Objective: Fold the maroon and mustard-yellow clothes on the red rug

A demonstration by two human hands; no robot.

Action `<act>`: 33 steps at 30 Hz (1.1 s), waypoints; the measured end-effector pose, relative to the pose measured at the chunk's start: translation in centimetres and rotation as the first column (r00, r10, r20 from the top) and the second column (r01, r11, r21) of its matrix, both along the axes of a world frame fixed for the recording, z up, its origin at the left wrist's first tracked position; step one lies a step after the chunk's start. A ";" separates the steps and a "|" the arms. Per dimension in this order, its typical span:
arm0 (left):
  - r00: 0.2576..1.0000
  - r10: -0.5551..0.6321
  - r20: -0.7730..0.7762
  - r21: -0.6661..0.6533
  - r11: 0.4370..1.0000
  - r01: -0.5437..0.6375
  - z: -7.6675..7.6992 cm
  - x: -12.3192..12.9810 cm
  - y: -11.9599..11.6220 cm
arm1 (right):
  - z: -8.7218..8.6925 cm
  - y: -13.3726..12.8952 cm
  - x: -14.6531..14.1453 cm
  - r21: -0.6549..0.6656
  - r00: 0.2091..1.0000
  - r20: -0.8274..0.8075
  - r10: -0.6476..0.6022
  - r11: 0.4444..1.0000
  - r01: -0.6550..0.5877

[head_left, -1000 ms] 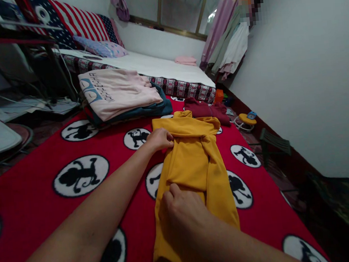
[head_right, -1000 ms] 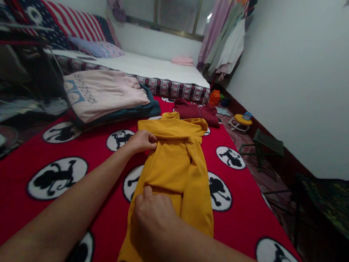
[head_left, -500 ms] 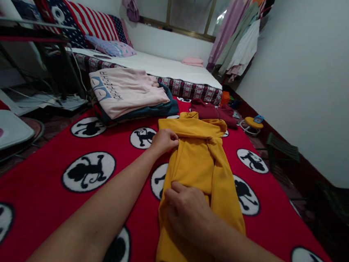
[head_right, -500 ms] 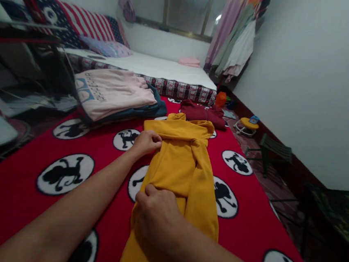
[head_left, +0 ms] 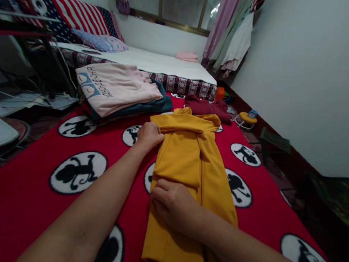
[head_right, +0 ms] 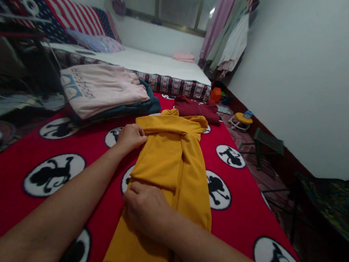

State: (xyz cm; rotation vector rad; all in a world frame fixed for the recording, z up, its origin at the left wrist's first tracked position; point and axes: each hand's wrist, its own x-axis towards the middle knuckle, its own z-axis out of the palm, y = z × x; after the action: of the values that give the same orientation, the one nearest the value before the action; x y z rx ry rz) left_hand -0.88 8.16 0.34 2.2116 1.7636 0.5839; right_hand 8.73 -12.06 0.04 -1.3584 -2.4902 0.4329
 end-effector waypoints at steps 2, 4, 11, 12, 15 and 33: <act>0.996 0.024 -0.081 0.002 1.000 -0.024 0.4 0.1 -0.6 | 0.5 -0.2 -0.2 -0.031 1.000 0.027 0.005 1.000 -0.005; 0.990 0.048 -0.136 0.046 0.998 -0.042 1.0 0.2 -1.2 | 1.1 -0.4 -0.2 -0.058 1.000 0.001 0.019 0.998 -0.019; 0.876 -0.456 0.161 0.401 0.841 0.364 2.4 2.8 -4.3 | 4.4 -1.3 3.6 -0.165 0.963 -0.268 0.027 0.984 -0.074; 0.789 -0.581 0.197 0.395 0.784 0.478 2.0 3.5 -4.8 | 4.9 -1.3 4.6 -0.162 0.958 -0.287 -0.023 0.986 -0.025; 0.563 -0.798 0.215 0.330 0.602 0.727 0.0 5.1 -6.3 | 5.7 -1.4 7.8 -0.156 0.942 -0.269 -0.203 0.974 0.166; 0.969 -0.242 -0.045 0.174 0.954 0.246 -1.5 0.9 -1.9 | 2.7 -3.9 1.1 -0.142 0.996 0.081 -0.036 0.989 0.047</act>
State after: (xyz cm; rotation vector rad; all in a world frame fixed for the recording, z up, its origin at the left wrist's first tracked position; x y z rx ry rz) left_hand -0.01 6.22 -1.17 2.5178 1.4651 0.6834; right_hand 9.79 -15.95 2.70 -1.5061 -2.5304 0.5704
